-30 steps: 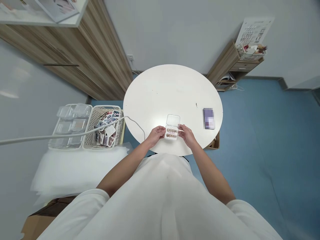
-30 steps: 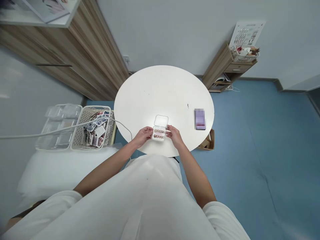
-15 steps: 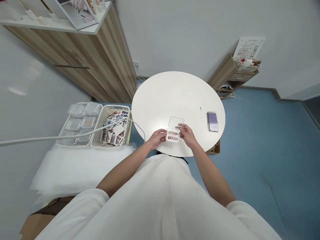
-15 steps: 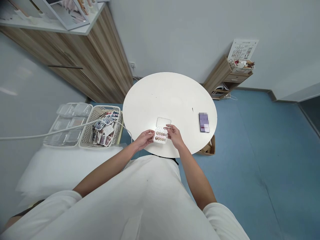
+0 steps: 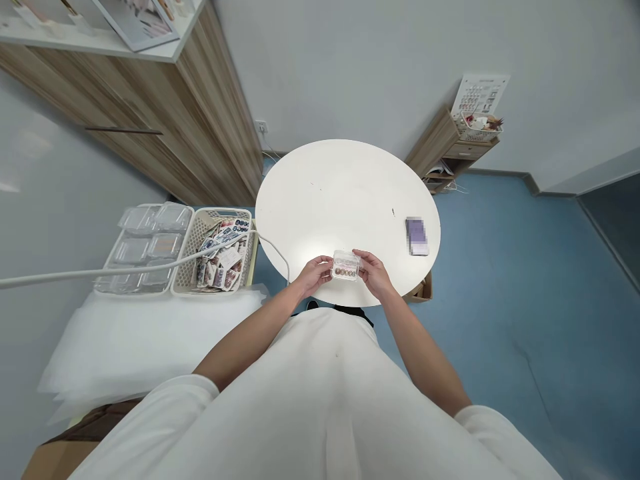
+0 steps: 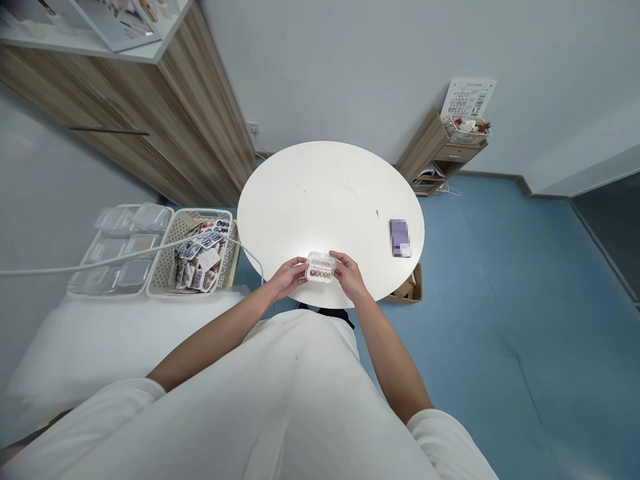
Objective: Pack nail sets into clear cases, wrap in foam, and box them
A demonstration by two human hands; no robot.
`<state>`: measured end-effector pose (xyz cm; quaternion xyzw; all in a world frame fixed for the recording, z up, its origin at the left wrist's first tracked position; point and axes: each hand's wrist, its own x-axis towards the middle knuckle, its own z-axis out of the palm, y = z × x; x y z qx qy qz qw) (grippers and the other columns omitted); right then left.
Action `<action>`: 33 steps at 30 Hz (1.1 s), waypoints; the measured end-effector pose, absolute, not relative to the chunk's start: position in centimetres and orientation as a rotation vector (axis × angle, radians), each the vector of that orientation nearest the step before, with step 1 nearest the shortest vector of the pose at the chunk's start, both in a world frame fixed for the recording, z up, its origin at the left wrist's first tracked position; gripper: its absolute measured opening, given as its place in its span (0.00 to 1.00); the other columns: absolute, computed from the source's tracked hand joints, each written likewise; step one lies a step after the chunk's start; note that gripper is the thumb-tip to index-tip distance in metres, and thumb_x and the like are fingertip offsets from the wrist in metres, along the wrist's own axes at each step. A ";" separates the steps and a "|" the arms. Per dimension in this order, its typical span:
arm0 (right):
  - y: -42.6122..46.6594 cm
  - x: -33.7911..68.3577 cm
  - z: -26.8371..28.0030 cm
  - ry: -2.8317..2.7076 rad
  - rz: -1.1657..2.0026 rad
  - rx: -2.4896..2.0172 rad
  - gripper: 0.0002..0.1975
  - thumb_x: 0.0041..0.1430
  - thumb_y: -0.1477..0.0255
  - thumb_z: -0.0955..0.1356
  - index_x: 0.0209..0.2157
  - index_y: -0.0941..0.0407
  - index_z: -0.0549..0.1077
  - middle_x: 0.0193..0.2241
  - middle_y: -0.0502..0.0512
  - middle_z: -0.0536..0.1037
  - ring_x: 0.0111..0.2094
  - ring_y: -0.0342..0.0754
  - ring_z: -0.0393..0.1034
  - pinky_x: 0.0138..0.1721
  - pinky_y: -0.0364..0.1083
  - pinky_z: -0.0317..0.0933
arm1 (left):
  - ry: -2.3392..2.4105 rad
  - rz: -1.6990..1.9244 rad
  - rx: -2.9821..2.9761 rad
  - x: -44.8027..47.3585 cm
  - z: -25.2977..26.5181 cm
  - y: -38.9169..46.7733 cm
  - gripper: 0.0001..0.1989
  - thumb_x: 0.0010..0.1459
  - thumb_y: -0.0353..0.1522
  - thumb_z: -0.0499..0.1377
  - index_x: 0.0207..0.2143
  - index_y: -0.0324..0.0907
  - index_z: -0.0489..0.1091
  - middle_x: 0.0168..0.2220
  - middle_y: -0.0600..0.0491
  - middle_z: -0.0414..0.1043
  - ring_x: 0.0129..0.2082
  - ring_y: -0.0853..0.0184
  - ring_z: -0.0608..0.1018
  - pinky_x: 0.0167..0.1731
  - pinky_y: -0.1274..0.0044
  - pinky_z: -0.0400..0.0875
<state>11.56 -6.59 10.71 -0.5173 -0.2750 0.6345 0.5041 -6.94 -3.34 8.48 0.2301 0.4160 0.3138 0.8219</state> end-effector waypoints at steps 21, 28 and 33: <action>-8.6 17.2 11.6 -0.557 1.662 -1.302 0.23 0.46 0.63 0.71 0.45 0.49 0.66 0.36 0.50 0.77 0.35 0.46 0.74 0.41 0.50 0.68 | 0.908 0.757 0.482 -0.8 9.8 -3.7 0.14 0.41 0.34 0.66 0.31 0.41 0.66 0.29 0.56 0.70 0.28 0.74 0.72 0.31 0.79 0.64; -7.7 19.1 11.6 -0.623 1.556 -1.395 0.22 0.43 0.66 0.72 0.42 0.52 0.67 0.32 0.49 0.77 0.34 0.44 0.72 0.39 0.47 0.68 | 1.000 0.766 0.518 1.5 9.3 -4.1 0.23 0.47 0.42 0.62 0.46 0.49 0.64 0.40 0.53 0.70 0.33 0.71 0.74 0.34 0.77 0.65; -7.3 20.4 10.8 -0.640 1.561 -1.381 0.22 0.43 0.66 0.72 0.42 0.52 0.66 0.34 0.50 0.76 0.36 0.44 0.71 0.39 0.47 0.67 | 1.033 0.567 0.714 2.6 10.0 -4.5 0.28 0.44 0.44 0.64 0.47 0.44 0.65 0.44 0.46 0.72 0.40 0.63 0.76 0.42 0.71 0.64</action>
